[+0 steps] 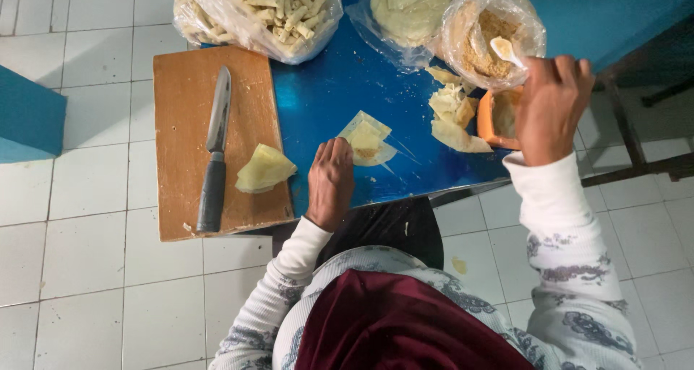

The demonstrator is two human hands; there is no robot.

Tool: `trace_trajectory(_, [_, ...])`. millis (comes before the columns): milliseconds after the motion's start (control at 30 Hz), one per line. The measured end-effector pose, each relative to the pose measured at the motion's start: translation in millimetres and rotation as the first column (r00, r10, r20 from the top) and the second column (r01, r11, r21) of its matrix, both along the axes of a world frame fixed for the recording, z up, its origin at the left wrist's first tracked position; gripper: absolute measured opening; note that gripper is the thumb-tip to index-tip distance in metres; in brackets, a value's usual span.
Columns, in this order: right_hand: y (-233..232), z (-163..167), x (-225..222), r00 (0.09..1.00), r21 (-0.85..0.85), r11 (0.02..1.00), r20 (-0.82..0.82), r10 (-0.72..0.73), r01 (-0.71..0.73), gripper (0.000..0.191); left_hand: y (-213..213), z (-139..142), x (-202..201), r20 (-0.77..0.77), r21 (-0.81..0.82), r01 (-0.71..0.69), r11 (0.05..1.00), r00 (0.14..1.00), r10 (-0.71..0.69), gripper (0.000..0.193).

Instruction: The person sits at a blue table and folds and stacks thin yellow food slices into a pile, occasionally spooning a light paste from an orange container onto the pieces and pressing pieces together by hand. Bags of finished rolled snacks and dough sit on the table beside the work area.

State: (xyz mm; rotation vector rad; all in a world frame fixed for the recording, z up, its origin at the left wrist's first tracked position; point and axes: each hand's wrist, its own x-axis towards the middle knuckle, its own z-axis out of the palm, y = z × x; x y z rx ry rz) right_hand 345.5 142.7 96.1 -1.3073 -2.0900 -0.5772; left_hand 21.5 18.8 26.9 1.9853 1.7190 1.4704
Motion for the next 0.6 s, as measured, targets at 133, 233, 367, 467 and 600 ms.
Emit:
trace_trajectory(133, [42.1, -4.6, -15.8, 0.991, -0.006, 0.999, 0.124, -0.041, 0.043, 0.023, 2.0, -1.9, -1.7, 0.109, -0.076, -0.002, 0.997, 0.994, 0.011, 0.012])
trace_trajectory(233, [31.5, -2.6, -33.8, 0.992, 0.113, 0.994, 0.128, -0.019, 0.005, 0.025, 2.9, -3.3, -1.9, 0.144, -0.075, 0.007, 0.997, 0.99, 0.004, 0.011])
trace_trajectory(367, [-21.7, -23.2, -83.2, 0.966, -0.09, 0.97, -0.155, 0.209, -0.224, 0.024, 3.2, -4.5, -2.0, 0.179, -0.075, 0.018, 0.997, 0.984, -0.005, 0.008])
trace_trajectory(467, [-53.9, -42.1, -115.5, 0.908, -0.393, 0.826, -0.287, 0.307, -0.403, 0.016, 3.3, -4.5, -2.7, 0.197, -0.08, 0.028, 0.996, 0.98, -0.011, 0.009])
trace_trajectory(600, [-68.1, -53.7, -129.5, 0.894, -0.373, 0.834, -0.349, 0.279, -0.406, 0.02, 2.1, -4.0, -2.9, 0.213, -0.091, 0.042, 0.995, 0.977, -0.022, 0.013])
